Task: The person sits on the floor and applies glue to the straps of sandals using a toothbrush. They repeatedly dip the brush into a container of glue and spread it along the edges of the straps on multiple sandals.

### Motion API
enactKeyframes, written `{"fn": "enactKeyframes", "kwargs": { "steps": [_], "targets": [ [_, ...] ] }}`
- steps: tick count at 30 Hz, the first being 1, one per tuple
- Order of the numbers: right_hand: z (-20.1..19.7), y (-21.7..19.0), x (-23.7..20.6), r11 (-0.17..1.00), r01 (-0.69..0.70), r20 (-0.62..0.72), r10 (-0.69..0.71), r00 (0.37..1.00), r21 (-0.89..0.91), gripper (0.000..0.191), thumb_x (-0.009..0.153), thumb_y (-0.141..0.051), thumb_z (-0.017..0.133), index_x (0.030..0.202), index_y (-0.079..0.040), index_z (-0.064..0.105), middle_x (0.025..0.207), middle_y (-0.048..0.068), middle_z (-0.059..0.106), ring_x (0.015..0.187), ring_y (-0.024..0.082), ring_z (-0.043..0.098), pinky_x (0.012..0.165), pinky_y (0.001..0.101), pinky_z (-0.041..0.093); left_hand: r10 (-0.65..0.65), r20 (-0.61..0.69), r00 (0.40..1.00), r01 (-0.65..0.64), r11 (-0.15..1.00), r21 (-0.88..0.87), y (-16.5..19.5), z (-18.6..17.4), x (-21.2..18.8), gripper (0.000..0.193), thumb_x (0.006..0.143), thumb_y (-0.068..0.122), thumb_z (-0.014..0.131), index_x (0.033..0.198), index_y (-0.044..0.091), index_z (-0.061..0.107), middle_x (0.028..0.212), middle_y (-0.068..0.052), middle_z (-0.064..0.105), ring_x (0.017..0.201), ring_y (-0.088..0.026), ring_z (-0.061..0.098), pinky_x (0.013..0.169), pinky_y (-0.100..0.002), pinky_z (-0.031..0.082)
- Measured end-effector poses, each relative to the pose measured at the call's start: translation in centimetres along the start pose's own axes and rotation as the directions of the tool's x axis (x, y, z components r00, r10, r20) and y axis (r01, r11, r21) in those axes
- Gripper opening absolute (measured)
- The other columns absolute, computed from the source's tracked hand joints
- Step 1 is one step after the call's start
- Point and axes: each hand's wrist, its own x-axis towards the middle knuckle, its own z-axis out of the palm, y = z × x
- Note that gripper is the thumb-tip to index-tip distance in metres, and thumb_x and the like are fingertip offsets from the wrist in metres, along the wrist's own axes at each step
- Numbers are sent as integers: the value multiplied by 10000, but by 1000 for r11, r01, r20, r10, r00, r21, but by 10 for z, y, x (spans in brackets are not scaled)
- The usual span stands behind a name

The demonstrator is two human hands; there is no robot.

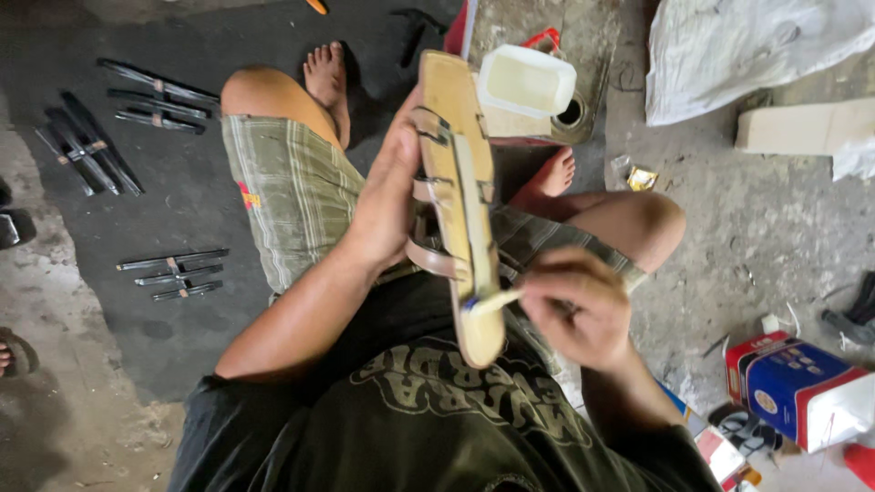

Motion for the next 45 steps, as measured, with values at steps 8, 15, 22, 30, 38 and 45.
{"fn": "enactKeyframes", "kwargs": {
  "steps": [8, 15, 22, 30, 38, 45],
  "targets": [
    [-10, 21, 25, 857, -106, -189, 10, 982, -504, 135, 982, -7, 777, 1084, -43, 695, 989, 84, 732, 784, 183, 640, 689, 342, 482, -249, 184, 951, 244, 969, 48, -26, 5, -30, 921, 1040, 640, 512, 1670, 44, 203, 1586, -167, 455, 1467, -264, 441, 1248, -429, 347],
    [-31, 140, 80, 542, -395, -191, 395, 899, -742, 148, 944, -173, 691, 1069, -185, 769, 1022, 126, 732, 854, 350, 705, 737, 465, 529, -237, 576, 782, 409, 893, -187, -15, -12, -49, 1307, 819, 410, 894, 1708, 133, -23, 1686, -169, 315, 1513, -351, 404, 1247, -533, 411],
    [-12, 229, 100, 185, -13, 73, 452, 889, -983, 178, 859, -176, 655, 1012, -205, 742, 1050, 168, 713, 884, 326, 727, 703, 464, 549, -399, 383, 833, 514, 813, -274, -25, -16, -46, 1402, 705, 219, 878, 1688, 245, -121, 1483, -225, 297, 1366, -478, 513, 918, -686, 550],
    [-48, 131, 52, 332, -249, -40, 527, 849, -910, 171, 969, -345, 676, 963, -192, 751, 915, 116, 723, 795, 321, 689, 611, 478, 513, -295, 179, 939, 338, 888, -313, -26, -23, -31, 1349, 724, 133, 858, 1668, 288, -94, 1501, -222, 376, 1281, -463, 529, 977, -678, 497],
    [-16, 15, 9, 949, -291, -120, 277, 953, -125, 64, 966, -26, 717, 1028, -21, 733, 941, 71, 749, 758, 123, 613, 693, 292, 469, -28, 162, 986, -2, 983, 185, -9, -3, -24, 1407, 712, 173, 980, 1700, 135, -21, 1726, -192, 246, 1591, -320, 340, 1348, -431, 295],
    [-4, 6, 16, 986, -138, -155, 123, 980, -91, 135, 997, 59, 682, 1120, 6, 662, 1057, 124, 709, 996, 221, 697, 842, 290, 548, -7, 245, 969, -66, 956, 287, 12, 11, -26, 1372, 757, 162, 995, 1675, 87, -23, 1723, -179, 213, 1603, -286, 285, 1351, -422, 257]
  ]
}}
